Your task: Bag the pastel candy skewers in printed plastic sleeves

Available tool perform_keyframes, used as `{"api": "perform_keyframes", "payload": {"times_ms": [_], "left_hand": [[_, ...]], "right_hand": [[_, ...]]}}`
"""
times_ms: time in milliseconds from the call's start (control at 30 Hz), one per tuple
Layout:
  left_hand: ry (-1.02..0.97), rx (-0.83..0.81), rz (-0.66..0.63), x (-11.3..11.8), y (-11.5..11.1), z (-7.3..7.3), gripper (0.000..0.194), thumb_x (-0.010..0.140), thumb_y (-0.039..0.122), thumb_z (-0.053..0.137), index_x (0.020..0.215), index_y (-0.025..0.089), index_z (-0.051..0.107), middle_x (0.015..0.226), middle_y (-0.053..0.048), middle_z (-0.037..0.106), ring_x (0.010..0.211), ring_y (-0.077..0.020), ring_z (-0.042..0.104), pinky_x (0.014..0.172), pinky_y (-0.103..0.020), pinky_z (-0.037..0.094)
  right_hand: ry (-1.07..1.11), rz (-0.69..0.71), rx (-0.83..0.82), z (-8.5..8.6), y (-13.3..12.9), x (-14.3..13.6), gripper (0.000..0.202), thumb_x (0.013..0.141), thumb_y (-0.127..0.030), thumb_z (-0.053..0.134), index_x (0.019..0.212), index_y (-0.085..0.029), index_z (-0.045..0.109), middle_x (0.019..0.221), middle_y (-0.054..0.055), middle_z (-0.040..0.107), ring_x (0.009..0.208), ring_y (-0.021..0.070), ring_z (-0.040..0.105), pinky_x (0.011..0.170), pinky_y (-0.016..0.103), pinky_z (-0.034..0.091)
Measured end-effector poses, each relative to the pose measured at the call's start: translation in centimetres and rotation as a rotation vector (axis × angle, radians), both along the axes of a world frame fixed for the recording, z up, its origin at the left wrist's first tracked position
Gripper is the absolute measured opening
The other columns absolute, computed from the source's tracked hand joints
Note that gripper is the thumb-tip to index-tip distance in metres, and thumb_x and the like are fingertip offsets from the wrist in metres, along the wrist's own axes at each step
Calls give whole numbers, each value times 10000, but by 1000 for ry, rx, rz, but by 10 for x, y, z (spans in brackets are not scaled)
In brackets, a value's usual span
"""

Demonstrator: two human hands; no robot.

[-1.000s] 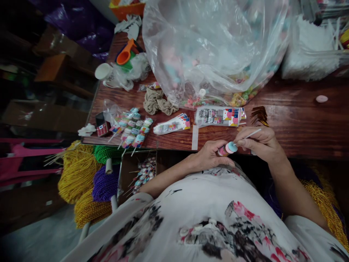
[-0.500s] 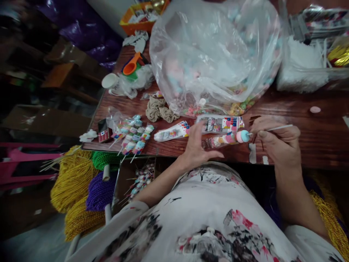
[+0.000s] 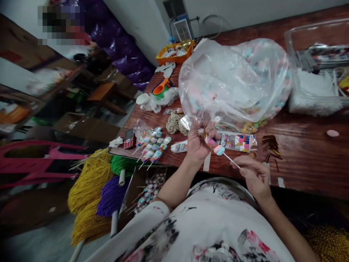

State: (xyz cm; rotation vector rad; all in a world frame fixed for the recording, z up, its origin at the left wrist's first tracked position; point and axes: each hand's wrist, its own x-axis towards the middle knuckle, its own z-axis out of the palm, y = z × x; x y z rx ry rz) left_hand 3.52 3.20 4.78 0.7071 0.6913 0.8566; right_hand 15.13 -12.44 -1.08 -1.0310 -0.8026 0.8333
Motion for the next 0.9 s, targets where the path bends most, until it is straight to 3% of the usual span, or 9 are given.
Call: {"api": "perform_keyframes", "payload": {"times_ms": [100,267,467,600,700,800,900], "left_hand": [[26,-13,-4,-6,6,-1,563,832,754,477,722,202,487,675,22,408,582,-91,415,664,-315,498],[97,11,-32,-4,3,-8,635,800,826,429,694,200,429,638,26,399,546,-82,417,607,-295,498],[69,-15,-214,-8,3,-16,699,739,907,365,662,213,327,600,37,356,523,-100,445,660,-359,550],[51,-7,-229,-11,0,-25,703,737,920,328,677,220,302,586,46,329,504,-105,441,718,-403,566],[33,-5,-229,-10,-3,-27,702,734,918,339,675,221,298,561,56,332,464,-95,425,719,-409,573],[60,-25,-253,-8,-6,-24,704,726,913,370,665,215,305,553,61,361,454,-88,447,722,-398,575],[73,-11,-252,-7,-10,-21,688,737,880,435,657,203,343,577,55,408,504,-95,528,745,-385,568]], "right_hand": [[-195,57,-194,7,-10,5,144,780,-254,716,911,-258,776,784,24,739,613,157,644,523,266,502],[-271,170,-327,14,-5,-11,137,815,-319,679,859,-204,740,612,-3,665,539,124,592,528,236,471],[111,375,-417,1,2,-21,223,812,-396,685,769,-179,659,535,-16,565,481,95,474,483,228,350],[388,416,-428,2,5,-22,260,715,-404,760,720,-176,636,490,-41,489,413,76,391,435,225,252],[459,430,-425,2,6,-24,256,703,-399,763,721,-179,634,476,-51,461,392,70,359,422,222,228],[245,375,-403,-3,4,-26,207,787,-386,699,753,-189,646,505,-35,504,431,86,413,446,230,283],[-283,185,-341,-12,2,-25,127,852,-317,627,798,-208,662,576,-14,580,503,112,504,515,254,379]]}}
